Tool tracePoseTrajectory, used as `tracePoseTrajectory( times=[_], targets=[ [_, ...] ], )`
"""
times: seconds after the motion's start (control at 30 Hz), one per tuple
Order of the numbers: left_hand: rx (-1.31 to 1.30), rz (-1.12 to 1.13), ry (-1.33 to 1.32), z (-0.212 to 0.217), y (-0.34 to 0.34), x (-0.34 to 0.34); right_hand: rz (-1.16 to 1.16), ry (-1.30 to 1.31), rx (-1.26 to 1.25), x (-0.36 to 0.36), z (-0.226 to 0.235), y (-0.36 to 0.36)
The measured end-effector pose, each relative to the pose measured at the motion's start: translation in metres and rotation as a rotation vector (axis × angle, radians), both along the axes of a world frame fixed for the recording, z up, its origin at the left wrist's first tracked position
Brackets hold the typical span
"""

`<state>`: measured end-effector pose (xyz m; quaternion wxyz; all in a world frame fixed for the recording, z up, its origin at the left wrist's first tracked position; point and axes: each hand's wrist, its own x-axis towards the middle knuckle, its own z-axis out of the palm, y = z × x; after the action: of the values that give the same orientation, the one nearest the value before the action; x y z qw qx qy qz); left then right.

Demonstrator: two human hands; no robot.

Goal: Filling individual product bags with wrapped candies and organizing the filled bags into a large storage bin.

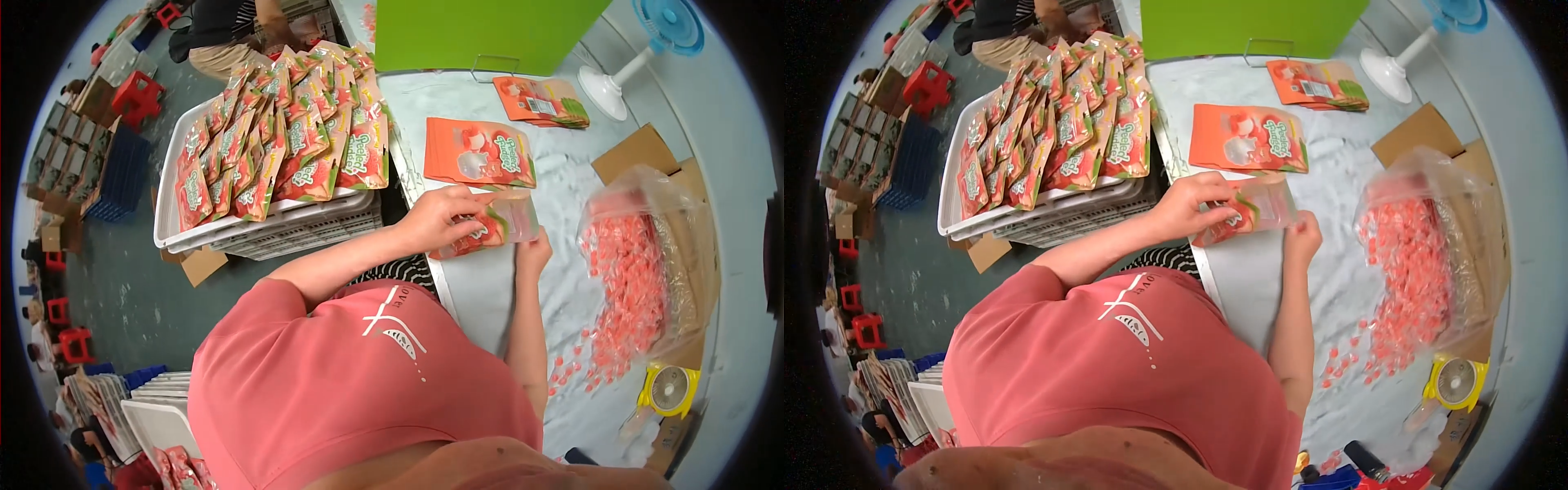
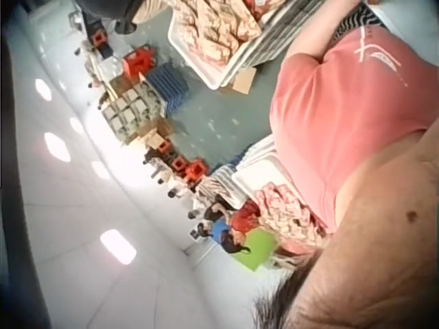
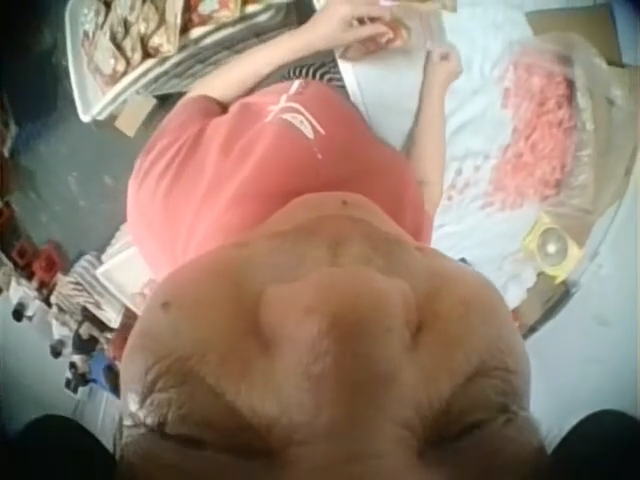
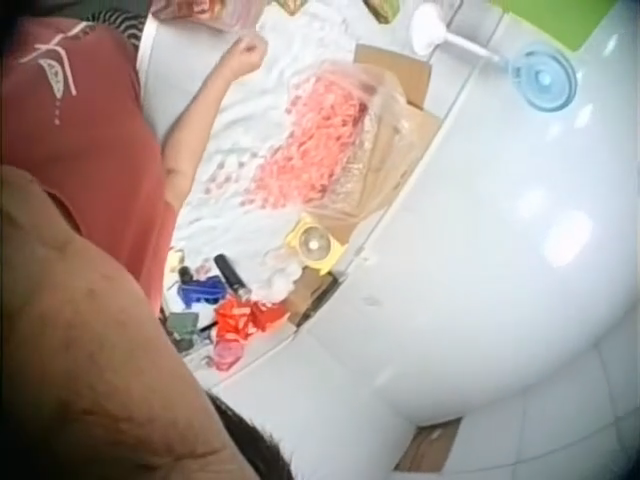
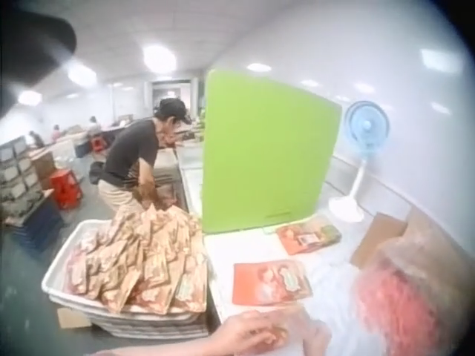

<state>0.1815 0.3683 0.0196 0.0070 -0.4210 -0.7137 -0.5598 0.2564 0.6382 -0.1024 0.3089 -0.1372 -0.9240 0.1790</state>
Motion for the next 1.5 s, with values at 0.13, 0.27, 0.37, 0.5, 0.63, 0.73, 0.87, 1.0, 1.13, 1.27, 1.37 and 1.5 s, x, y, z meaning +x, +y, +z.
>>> tracePoseTrajectory(
  times=[0.13, 0.27, 0.37, 0.5, 0.63, 0.73, 0.87, 1.0, 1.13, 1.27, 1.37, 1.5],
  targets=[
    [-0.008, -0.016, 0.104, -0.009, 0.009, -0.004, -0.083, 0.421, -1.389, 0.004, 0.076, -0.016],
    [-0.101, -0.023, 0.126, 0.003, 0.021, 0.000, 0.094, 0.685, -1.426, 0.003, 0.172, -0.044],
    [-0.145, -0.074, 0.126, 0.004, 0.037, 0.003, 0.154, 0.766, -1.308, 0.003, 0.178, -0.047],
    [-0.119, -0.102, 0.100, 0.003, 0.046, 0.013, 0.181, 0.672, -0.935, 0.010, 0.164, -0.052],
    [-0.160, -0.118, 0.099, 0.003, 0.047, 0.018, 0.183, 0.505, -0.893, 0.028, 0.165, -0.064],
    [-0.131, -0.099, 0.086, 0.002, 0.050, 0.021, 0.205, 0.534, -0.796, 0.033, 0.156, -0.064],
    [-0.122, -0.088, 0.105, 0.000, 0.053, 0.020, 0.162, 0.488, -0.631, 0.039, 0.152, -0.062],
    [-0.110, -0.090, 0.098, -0.001, 0.052, 0.017, 0.257, 0.571, -0.602, 0.044, 0.155, -0.064],
    [-0.053, -0.056, 0.029, -0.005, 0.044, 0.014, 0.158, 0.570, -0.527, 0.068, 0.161, -0.051],
    [0.041, 0.000, 0.102, -0.017, 0.047, 0.022, 0.088, 0.212, -0.038, 0.079, 0.170, -0.079],
    [0.085, -0.050, 0.128, -0.019, 0.051, 0.034, 0.021, 0.174, 0.059, 0.075, 0.152, -0.084],
    [0.104, -0.125, -0.080, -0.021, 0.047, 0.029, 0.115, 0.149, 0.038, 0.086, 0.148, -0.074]
  ],
)
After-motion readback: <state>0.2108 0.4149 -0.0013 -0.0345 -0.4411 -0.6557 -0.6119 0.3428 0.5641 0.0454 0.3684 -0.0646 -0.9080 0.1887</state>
